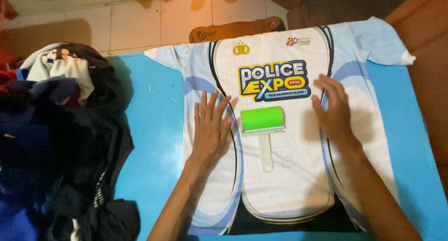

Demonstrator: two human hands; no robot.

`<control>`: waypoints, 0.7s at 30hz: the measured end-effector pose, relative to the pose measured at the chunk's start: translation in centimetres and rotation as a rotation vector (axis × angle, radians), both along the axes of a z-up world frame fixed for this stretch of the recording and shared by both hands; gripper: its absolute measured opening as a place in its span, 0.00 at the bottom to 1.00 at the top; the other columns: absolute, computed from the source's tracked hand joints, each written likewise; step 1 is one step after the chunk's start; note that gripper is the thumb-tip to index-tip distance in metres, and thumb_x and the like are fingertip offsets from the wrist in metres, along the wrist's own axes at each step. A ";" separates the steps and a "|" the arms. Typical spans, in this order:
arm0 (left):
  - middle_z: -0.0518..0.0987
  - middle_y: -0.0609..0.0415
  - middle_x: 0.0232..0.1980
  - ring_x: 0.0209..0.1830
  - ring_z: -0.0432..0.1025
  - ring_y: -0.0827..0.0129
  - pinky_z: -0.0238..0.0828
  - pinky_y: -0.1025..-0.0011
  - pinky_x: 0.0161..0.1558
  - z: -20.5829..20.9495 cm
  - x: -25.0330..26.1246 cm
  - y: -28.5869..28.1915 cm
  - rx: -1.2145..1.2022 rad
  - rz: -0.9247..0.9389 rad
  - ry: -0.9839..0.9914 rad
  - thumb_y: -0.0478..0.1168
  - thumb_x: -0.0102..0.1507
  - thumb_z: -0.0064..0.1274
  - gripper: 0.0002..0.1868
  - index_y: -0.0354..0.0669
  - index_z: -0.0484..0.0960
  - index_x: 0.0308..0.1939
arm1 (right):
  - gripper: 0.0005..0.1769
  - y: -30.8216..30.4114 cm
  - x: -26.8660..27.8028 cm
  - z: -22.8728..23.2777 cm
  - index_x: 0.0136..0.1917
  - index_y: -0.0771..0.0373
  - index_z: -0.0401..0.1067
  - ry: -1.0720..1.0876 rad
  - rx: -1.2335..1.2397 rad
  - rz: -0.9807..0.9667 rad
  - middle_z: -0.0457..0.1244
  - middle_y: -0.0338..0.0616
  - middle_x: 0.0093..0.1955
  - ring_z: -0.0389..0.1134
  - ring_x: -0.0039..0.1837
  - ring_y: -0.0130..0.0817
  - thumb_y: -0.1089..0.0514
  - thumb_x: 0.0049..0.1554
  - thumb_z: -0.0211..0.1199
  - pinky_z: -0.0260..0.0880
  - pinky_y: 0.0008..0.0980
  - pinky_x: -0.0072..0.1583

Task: The person uses a green lint roller to remove lint from a white and light blue polo shirt laid flat on a blue table. The person rolls over the front, sleeves, and collar, then flips the shirt to roll the back before folding it.

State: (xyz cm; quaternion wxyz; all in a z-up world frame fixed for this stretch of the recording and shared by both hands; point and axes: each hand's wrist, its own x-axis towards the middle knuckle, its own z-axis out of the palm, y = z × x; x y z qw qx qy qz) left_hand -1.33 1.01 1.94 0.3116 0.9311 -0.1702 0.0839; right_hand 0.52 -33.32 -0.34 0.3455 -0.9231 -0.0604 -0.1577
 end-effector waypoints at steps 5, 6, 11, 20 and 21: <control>0.52 0.40 0.81 0.83 0.39 0.43 0.30 0.40 0.76 0.6 -5.8 1.4 0.162 -0.079 0.064 0.56 0.70 0.42 0.34 0.48 0.62 0.77 | 0.33 3.0 -6.9 1.2 0.73 0.61 0.62 0.067 -0.122 0.064 0.55 0.54 0.77 0.51 0.79 0.56 0.55 0.57 0.64 0.50 0.51 0.76; 0.52 0.42 0.82 0.83 0.40 0.44 0.31 0.41 0.76 0.4 -6.5 1.7 0.209 -0.069 0.037 0.57 0.70 0.42 0.34 0.50 0.62 0.77 | 0.34 3.2 -8.0 1.3 0.75 0.61 0.60 0.080 -0.174 0.033 0.53 0.56 0.79 0.49 0.80 0.57 0.53 0.57 0.63 0.47 0.54 0.77; 0.54 0.48 0.82 0.83 0.42 0.49 0.35 0.48 0.78 -0.4 -8.5 2.6 0.256 0.009 0.004 0.58 0.70 0.42 0.31 0.54 0.64 0.76 | 0.38 2.5 -11.8 0.3 0.81 0.58 0.56 0.133 -0.412 -0.120 0.47 0.52 0.84 0.43 0.85 0.57 0.44 0.62 0.57 0.37 0.62 0.80; 0.59 0.42 0.79 0.81 0.46 0.43 0.38 0.47 0.76 0.3 -8.8 2.7 0.274 0.033 -0.051 0.49 0.69 0.45 0.29 0.49 0.66 0.75 | 0.34 0.3 -13.8 0.4 0.76 0.61 0.62 0.078 -0.460 -0.220 0.54 0.58 0.80 0.51 0.81 0.60 0.45 0.62 0.59 0.46 0.58 0.78; 0.60 0.42 0.77 0.80 0.47 0.41 0.39 0.46 0.76 0.5 -8.8 2.5 0.265 0.049 -0.045 0.48 0.68 0.47 0.28 0.49 0.67 0.73 | 0.32 0.7 -13.8 0.9 0.74 0.60 0.63 0.072 -0.403 -0.194 0.56 0.57 0.78 0.53 0.79 0.58 0.47 0.61 0.60 0.50 0.55 0.76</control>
